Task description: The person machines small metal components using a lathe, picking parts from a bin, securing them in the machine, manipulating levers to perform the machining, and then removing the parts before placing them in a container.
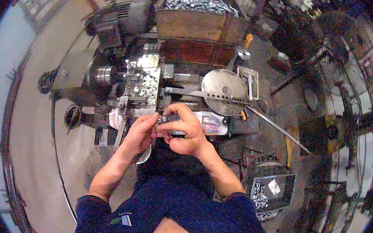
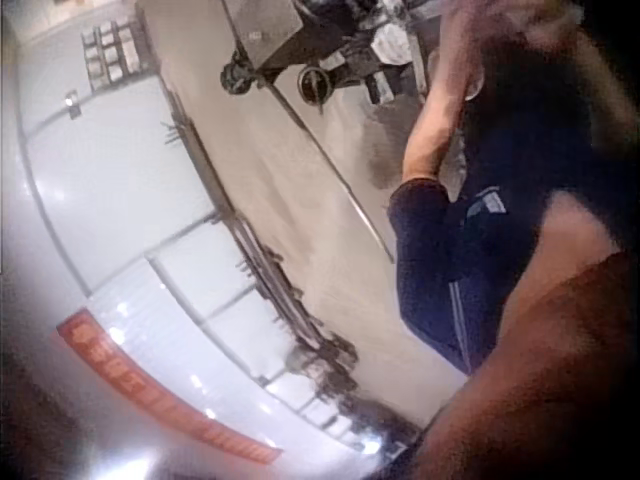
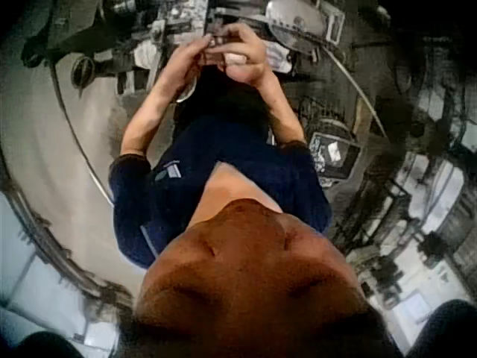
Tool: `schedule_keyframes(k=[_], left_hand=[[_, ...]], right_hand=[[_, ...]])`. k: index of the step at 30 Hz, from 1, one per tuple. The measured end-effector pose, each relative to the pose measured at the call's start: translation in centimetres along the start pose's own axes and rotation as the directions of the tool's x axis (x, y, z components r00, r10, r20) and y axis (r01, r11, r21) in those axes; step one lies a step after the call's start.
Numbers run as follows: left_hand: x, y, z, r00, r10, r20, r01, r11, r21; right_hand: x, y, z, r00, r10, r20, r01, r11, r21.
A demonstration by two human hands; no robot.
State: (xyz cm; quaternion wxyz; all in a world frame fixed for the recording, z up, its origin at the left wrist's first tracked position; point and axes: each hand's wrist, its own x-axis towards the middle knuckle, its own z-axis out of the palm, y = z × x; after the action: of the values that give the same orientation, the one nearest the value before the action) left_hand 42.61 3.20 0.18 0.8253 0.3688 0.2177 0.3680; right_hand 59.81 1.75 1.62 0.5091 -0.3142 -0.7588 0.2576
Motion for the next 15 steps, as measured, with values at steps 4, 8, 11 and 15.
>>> schedule_keyframes(k=[4,8,11,15], left_hand=[[-0.7,1.0,-1.2,0.986,0.058,-0.155,-0.006,0.949,0.315],[-1.2,2.5,-2.4,0.960,0.237,-0.149,-0.073,0.724,0.686],[-1.6,3.6,-2.7,0.854,0.520,0.020,-0.166,0.235,0.958],[-3.4,5.9,-3.8,0.819,0.574,-0.009,-0.161,0.245,0.956]], right_hand=[[1.2,-0.9,0.6,0.992,0.007,0.127,0.012,0.988,-0.154],[2.8,-0.8,1.8,0.970,-0.002,0.243,0.058,0.973,-0.225],[4.2,-0.2,2.5,0.930,0.052,0.364,0.048,0.965,-0.259],[7.7,0.9,3.8,0.882,-0.001,0.472,0.079,0.986,-0.146]])
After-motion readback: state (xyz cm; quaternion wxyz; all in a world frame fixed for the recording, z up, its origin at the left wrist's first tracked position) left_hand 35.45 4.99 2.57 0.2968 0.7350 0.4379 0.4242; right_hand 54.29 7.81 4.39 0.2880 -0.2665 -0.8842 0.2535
